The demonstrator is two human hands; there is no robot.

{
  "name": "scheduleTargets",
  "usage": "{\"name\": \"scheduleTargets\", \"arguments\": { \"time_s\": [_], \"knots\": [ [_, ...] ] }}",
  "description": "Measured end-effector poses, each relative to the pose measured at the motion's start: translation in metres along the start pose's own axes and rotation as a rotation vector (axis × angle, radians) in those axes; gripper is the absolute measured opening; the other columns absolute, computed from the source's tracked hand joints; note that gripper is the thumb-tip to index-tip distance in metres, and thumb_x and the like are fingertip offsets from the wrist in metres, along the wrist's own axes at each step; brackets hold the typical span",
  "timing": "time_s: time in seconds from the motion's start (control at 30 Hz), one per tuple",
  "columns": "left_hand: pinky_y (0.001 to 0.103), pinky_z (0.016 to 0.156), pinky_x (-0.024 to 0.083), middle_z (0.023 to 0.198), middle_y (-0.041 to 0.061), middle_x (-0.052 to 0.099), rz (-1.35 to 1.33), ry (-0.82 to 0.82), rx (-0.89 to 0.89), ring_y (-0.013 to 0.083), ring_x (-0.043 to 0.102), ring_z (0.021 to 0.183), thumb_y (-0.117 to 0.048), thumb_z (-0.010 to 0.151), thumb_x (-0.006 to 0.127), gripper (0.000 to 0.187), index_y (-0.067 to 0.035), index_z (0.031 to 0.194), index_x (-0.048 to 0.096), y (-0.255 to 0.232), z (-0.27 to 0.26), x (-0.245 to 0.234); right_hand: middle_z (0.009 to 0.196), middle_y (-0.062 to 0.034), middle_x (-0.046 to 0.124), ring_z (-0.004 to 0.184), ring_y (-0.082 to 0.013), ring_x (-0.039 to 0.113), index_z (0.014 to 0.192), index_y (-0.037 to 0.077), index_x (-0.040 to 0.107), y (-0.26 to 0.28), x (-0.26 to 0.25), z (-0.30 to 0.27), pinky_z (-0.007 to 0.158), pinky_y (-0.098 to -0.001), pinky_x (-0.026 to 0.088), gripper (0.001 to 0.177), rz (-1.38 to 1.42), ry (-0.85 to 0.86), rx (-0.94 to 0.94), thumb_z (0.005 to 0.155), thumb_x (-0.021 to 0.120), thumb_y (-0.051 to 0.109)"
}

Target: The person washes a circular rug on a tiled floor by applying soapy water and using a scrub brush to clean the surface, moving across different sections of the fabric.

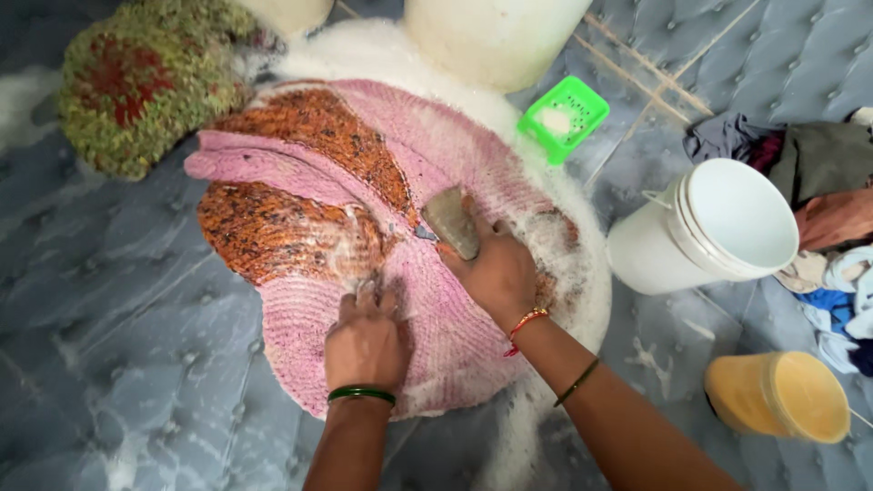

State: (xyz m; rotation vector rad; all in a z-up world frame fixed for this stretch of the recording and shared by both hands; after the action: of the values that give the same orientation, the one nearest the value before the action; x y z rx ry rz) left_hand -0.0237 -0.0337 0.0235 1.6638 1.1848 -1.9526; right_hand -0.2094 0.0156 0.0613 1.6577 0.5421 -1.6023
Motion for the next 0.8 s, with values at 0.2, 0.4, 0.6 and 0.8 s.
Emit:
{"name": "scheduleTargets", "arguments": {
  "time_s": [0.2,0.4,0.6,0.8],
  "knots": [
    [0.046,0.072,0.060,0.120,0.016,0.067,-0.145,-0.178,0.061,0.0336,0.065,0.104,-0.030,0.073,0.066,0.047,-0.013,0.118,0.066,0.001,-0.044,-0.011,0.118,-0.0165,0.071,0.089,-0.0333,0.073,0.157,0.024,0.039,0.017,-0.002,-0.028,0.078,-0.0446,0.060,0.084,0.324,0.026,-0.117,0.086,0.069,0.054],
    [0.044,0.073,0.059,0.091,0.012,0.074,-0.056,0.130,-0.095,0.0298,0.071,0.084,-0.044,0.085,0.063,0.031,-0.014,0.086,0.072,0.005,-0.046,0.013,0.109,-0.0099,0.063,0.083,-0.0245,0.067,0.153,0.044,0.037,0.119,0.035,-0.041,0.070,-0.0425,0.057,0.083,0.064,0.075,-0.789,0.080,0.074,0.060],
    [0.047,0.066,0.059,0.083,0.014,0.073,-0.076,0.083,-0.155,0.0325,0.071,0.072,-0.041,0.079,0.064,0.028,-0.014,0.074,0.071,0.013,-0.037,0.011,0.104,-0.0107,0.058,0.077,-0.0238,0.064,0.157,0.047,0.030,0.137,0.052,0.056,0.065,-0.0397,0.057,0.076,-0.074,0.109,-0.569,0.091,0.064,0.065],
    [0.048,0.062,0.058,0.078,0.013,0.071,-0.185,-0.068,-0.153,0.0335,0.069,0.069,-0.037,0.073,0.067,0.026,-0.012,0.069,0.070,0.018,-0.040,0.008,0.100,-0.0070,0.059,0.083,-0.0255,0.063,0.153,0.051,0.037,0.148,0.046,-0.023,0.073,-0.0456,0.056,0.072,0.139,0.081,-0.948,0.089,0.063,0.071]
  ]
}}
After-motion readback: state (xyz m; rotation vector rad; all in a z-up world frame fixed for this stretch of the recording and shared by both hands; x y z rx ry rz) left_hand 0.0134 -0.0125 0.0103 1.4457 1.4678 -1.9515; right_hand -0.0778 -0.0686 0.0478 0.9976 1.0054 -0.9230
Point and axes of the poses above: each hand's wrist, its own z-axis towards the middle knuckle, its own x-axis out of the palm, y = z × x, the point moved 6 cm from there along z, towards the middle knuckle
